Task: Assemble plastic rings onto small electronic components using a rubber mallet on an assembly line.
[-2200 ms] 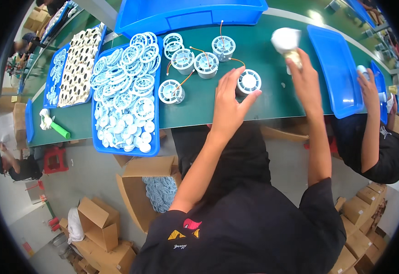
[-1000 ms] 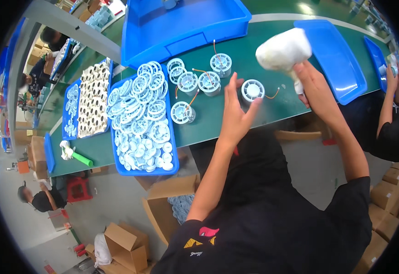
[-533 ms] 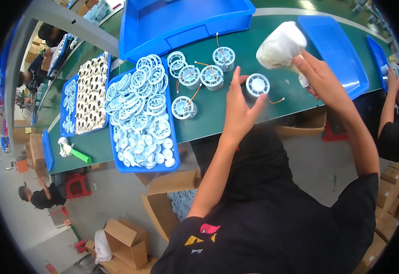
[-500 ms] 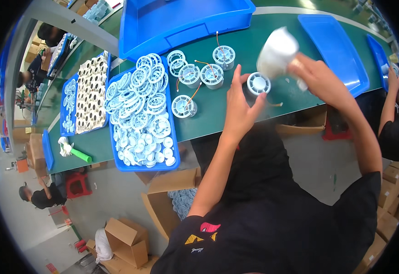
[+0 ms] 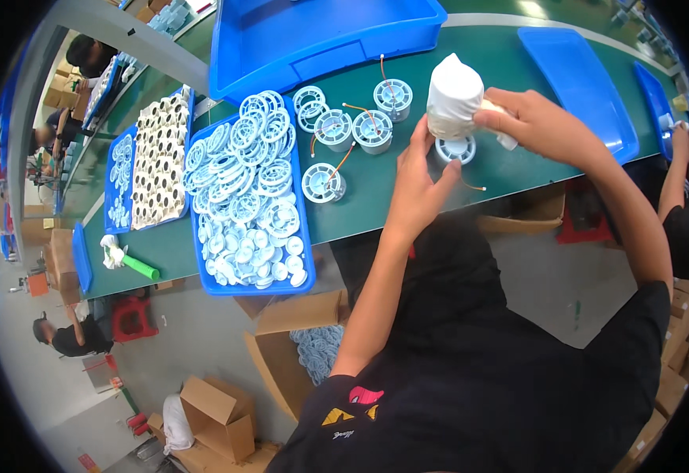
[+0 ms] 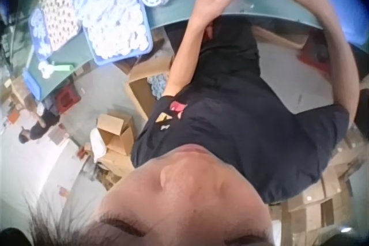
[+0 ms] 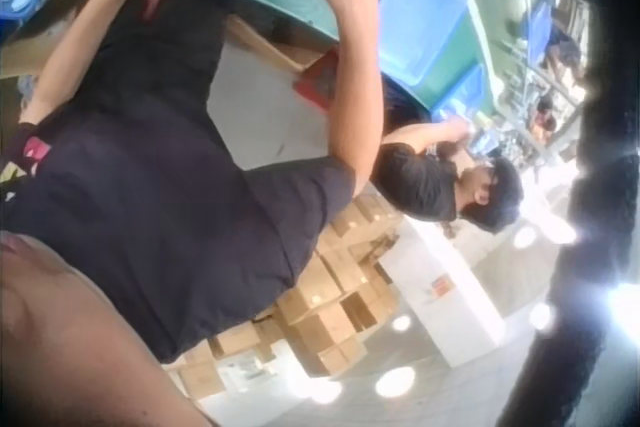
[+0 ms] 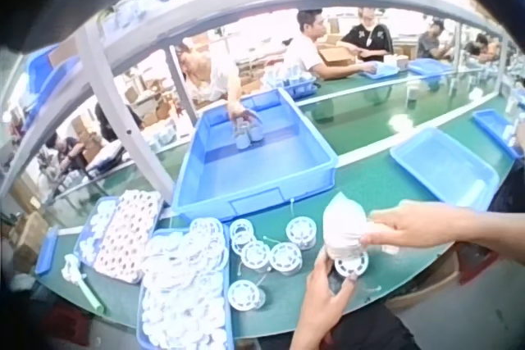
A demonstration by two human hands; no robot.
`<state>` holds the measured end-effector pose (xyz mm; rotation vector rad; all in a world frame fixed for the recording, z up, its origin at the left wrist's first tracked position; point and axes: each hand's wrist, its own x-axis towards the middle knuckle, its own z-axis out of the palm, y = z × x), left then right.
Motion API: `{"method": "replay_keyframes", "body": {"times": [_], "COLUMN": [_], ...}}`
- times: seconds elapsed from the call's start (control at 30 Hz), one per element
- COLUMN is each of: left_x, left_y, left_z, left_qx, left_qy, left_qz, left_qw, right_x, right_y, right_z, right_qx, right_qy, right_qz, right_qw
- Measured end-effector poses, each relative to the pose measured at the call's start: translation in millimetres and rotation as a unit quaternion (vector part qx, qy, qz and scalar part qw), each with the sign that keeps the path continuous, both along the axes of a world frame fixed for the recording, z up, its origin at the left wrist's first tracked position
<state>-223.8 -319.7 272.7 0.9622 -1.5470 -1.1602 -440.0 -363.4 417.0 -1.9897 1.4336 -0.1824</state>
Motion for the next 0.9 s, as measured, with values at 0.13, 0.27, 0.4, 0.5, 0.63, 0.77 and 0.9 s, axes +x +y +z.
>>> {"method": "replay_keyframes", "body": {"times": [0.13,0.27,0.4,0.5,0.63,0.77,0.9], "left_x": [17,26,21,17,13,17,12], "left_y": [16,40,33,26,16,-1,-8], "left_z": [4,3,4,3,6,-3,-3], "left_qx": [0.005,0.003,-0.002,0.031,0.031,-0.075,-0.059], "left_qy": [-0.011,-0.058,-0.09,-0.078,-0.133,-0.133,-0.124], "left_qz": [0.047,0.245,0.3,0.312,0.278,0.296,0.226], "left_qw": [0.999,0.968,0.95,0.946,0.951,0.943,0.964], "right_x": [-23,-54,-9,41,33,-45,-174], "right_y": [-14,-9,11,43,45,20,-8], "right_z": [-26,-105,-108,-98,-98,-72,-121], "right_qx": [-0.121,-0.294,-0.495,-0.411,-0.301,-0.425,-0.423], "right_qy": [-0.056,0.031,0.015,-0.028,-0.074,0.008,0.144], "right_qz": [-0.018,-0.146,-0.131,-0.068,-0.092,-0.294,-0.365], "right_qw": [0.991,0.944,0.859,0.909,0.946,0.856,0.817]}}
